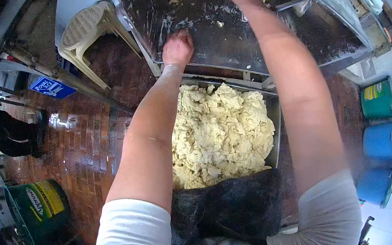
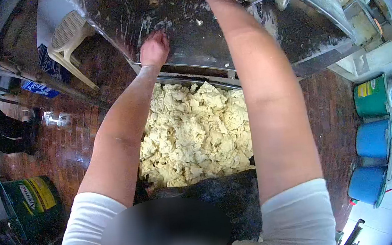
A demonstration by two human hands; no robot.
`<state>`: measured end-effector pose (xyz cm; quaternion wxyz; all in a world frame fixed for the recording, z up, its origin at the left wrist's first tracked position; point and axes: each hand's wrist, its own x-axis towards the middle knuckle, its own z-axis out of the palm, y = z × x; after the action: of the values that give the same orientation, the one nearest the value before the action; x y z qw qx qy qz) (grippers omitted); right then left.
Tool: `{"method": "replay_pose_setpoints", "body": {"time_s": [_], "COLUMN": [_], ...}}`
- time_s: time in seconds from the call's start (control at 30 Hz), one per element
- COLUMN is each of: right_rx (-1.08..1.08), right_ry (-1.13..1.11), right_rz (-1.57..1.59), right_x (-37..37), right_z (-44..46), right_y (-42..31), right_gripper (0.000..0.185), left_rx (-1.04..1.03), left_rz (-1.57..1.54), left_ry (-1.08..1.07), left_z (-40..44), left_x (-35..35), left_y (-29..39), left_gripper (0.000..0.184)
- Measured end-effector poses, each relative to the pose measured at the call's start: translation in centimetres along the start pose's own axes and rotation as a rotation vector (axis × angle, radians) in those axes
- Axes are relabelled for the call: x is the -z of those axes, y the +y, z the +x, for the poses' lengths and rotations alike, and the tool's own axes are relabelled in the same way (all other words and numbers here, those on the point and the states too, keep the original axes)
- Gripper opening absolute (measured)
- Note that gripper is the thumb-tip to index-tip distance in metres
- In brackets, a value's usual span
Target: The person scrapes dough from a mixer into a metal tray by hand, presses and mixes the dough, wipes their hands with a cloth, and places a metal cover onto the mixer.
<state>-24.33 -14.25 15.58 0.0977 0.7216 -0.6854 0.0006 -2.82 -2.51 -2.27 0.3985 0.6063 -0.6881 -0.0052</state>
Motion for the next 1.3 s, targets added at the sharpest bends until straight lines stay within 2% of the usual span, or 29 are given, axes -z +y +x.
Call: {"method": "replay_pose_setpoints", "body": {"time_s": [0.07, 0.1, 0.17, 0.2, 0.23, 0.27, 0.37, 0.43, 0.47, 0.5, 0.53, 0.6, 0.7, 0.83, 0.87, 0.93, 0.97, 1.03, 1.07, 1.1, 1.17, 1.2, 1.23, 1.3], "right_rx": [-0.004, 0.006, -0.22, -0.143, -0.134, -0.171, 0.005, 0.05, -0.014, -0.011, 0.068, -0.204, -0.176, -0.113, -0.112, 0.296, 0.297, 0.291, 0.455, 0.455, 0.094, -0.015, -0.022, 0.318], "right_ry": [0.157, 0.16, 0.412, 0.708, 0.709, 0.513, 0.187, 0.111, 0.283, 0.286, 0.571, -0.098, -0.177, -0.337, -0.338, 0.244, 0.245, -0.047, 0.039, 0.036, 0.171, 0.155, 0.152, -0.005], "right_rz": [-0.116, -0.121, 0.216, 0.229, 0.224, 0.264, 0.25, 0.029, 0.219, 0.218, 0.082, 0.161, 0.038, -0.232, -0.235, -0.339, -0.34, 0.18, -0.12, -0.121, 0.448, 0.628, 0.635, -0.177], "right_x": [-3.8, -5.2, -5.8, -5.0, -3.6, -2.6, -0.6, -0.7, -1.3, -2.2, -4.0, 7.5, 6.8, 4.5, 3.4, 1.8, 1.4, 0.8, 0.0, -0.7, -0.3, 1.3, -0.3, -4.5], "right_z": [0.6, 1.1, 0.3, 0.7, 0.5, 0.5, -0.2, 1.5, 1.8, 2.3, 3.8, -7.1, -5.4, -2.8, -2.8, -3.4, -3.6, -4.9, -6.4, -6.1, -5.9, -6.8, -4.5, 2.0], "right_y": [0.1, 0.1, 0.3, 1.5, 1.8, 2.1, 5.7, 5.7, 5.6, 5.0, 4.4, -3.0, -3.3, -3.6, -3.2, -2.5, -2.6, -2.8, -3.6, -3.6, -4.5, -4.7, -3.7, -1.0], "right_gripper": [0.042, 0.042, 0.046, 0.034, 0.034, 0.034, 0.04, 0.041, 0.042, 0.042, 0.042, 0.043, 0.045, 0.051, 0.051, 0.047, 0.047, 0.051, 0.052, 0.052, 0.053, 0.052, 0.052, 0.046], "left_rx": [-0.012, -0.024, -0.02, -0.025, -0.018, -0.005, 0.011, 0.014, 0.012, 0.011, 0.014, -0.032, 0.003, -0.027, -0.016, -0.004, -0.006, -0.004, -0.007, -0.011, -0.01, -0.01, -0.014, -0.033], "left_rz": [0.006, 0.018, -0.017, -0.049, -0.052, -0.022, 0.008, 0.009, 0.017, 0.027, 0.031, -0.002, -0.007, 0.009, 0.005, 0.001, 0.012, 0.019, 0.012, 0.006, 0.003, 0.001, 0.005, -0.002], "left_ry": [-0.007, -0.014, 0.037, 0.084, 0.089, 0.049, 0.009, 0.021, 0.015, 0.008, 0.013, 0.074, -0.013, -0.005, -0.007, -0.003, -0.007, -0.006, -0.005, -0.008, 0.013, 0.032, 0.024, 0.072], "left_z": [0.1, 0.1, 0.0, -0.1, -0.1, 0.0, -0.3, -0.2, -0.3, -0.3, -0.1, -0.3, -0.1, 0.0, -0.1, -0.1, -0.1, 0.0, 0.1, 0.0, 0.0, -0.1, -0.1, 0.0], "left_x": [0.2, 0.4, -0.2, -0.6, -0.3, 0.4, 0.6, 0.2, 0.2, 0.3, 0.4, 0.2, 0.7, -0.1, 0.1, 0.4, 0.4, 0.4, 0.4, 0.3, -0.1, -0.3, -0.6, -0.9], "left_y": [0.2, 0.0, -0.4, -0.5, -0.2, 0.2, 0.3, 0.1, 0.1, 0.1, 0.0, 0.0, 0.2, -0.6, -0.3, -0.1, -0.1, -0.1, -0.1, -0.2, -0.3, -0.4, -0.6, -0.8], "left_gripper": [0.024, 0.025, 0.024, 0.024, 0.024, 0.025, 0.026, 0.026, 0.027, 0.027, 0.027, 0.024, 0.028, 0.028, 0.028, 0.029, 0.029, 0.03, 0.029, 0.028, 0.024, 0.02, 0.02, 0.021]}}
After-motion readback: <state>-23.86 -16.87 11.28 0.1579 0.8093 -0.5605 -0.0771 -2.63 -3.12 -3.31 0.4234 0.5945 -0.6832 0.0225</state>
